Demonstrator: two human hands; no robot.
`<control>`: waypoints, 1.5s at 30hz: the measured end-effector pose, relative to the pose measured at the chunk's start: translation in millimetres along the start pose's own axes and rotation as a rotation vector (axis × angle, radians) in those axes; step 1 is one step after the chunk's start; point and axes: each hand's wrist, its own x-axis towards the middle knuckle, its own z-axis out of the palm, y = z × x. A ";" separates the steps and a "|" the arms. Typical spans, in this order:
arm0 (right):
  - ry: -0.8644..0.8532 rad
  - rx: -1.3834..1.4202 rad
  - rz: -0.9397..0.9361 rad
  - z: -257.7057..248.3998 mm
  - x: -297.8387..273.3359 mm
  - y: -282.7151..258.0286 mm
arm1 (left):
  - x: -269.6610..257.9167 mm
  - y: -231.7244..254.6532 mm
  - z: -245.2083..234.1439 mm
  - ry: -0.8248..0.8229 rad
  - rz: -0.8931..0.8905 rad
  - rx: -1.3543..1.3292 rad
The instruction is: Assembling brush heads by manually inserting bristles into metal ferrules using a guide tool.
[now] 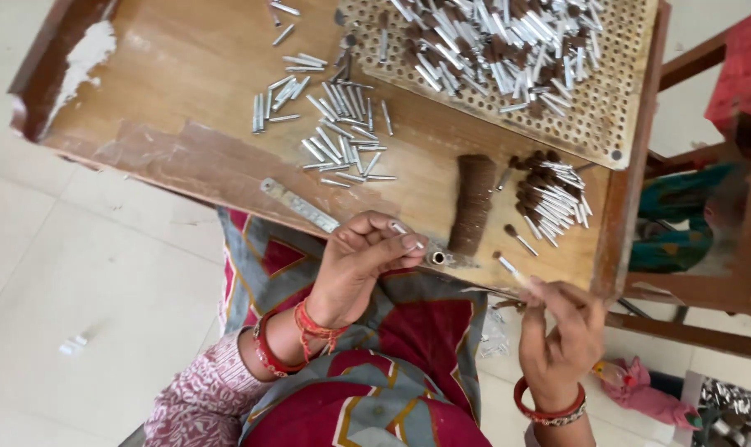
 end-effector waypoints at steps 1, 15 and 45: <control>-0.011 0.018 -0.006 6.7 -5.1 -5.2 | -1.7 1.3 0.7 0.016 0.014 0.004; -0.142 0.041 0.070 21.6 -19.7 -43.0 | -2.4 -11.0 -1.5 -0.043 -0.020 0.073; -0.233 0.301 0.223 23.3 31.4 -39.4 | -9.6 5.0 22.5 -0.282 0.310 0.965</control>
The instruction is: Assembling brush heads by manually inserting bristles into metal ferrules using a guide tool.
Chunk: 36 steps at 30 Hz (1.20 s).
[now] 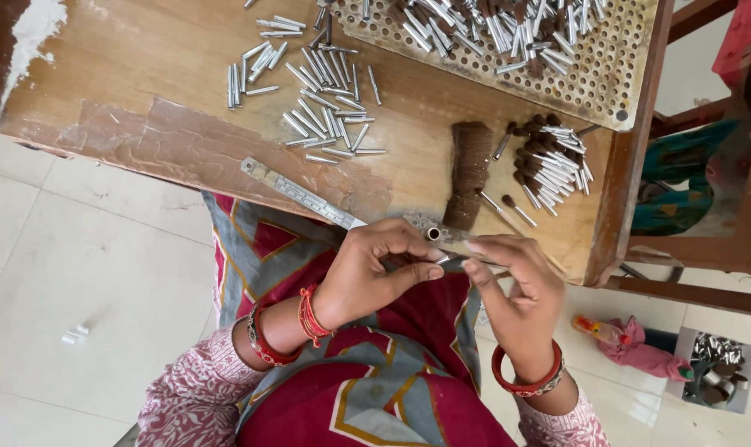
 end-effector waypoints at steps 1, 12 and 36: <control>0.001 0.000 0.006 1.6 -0.2 2.7 | -1.0 -0.1 0.9 -0.004 -0.005 -0.002; -0.104 0.063 -0.026 10.4 -1.7 -2.1 | -8.4 1.8 4.0 -0.078 -0.148 -0.073; -0.092 -0.046 -0.003 17.6 -10.5 -18.1 | -27.1 -4.7 5.1 -0.038 0.075 -0.082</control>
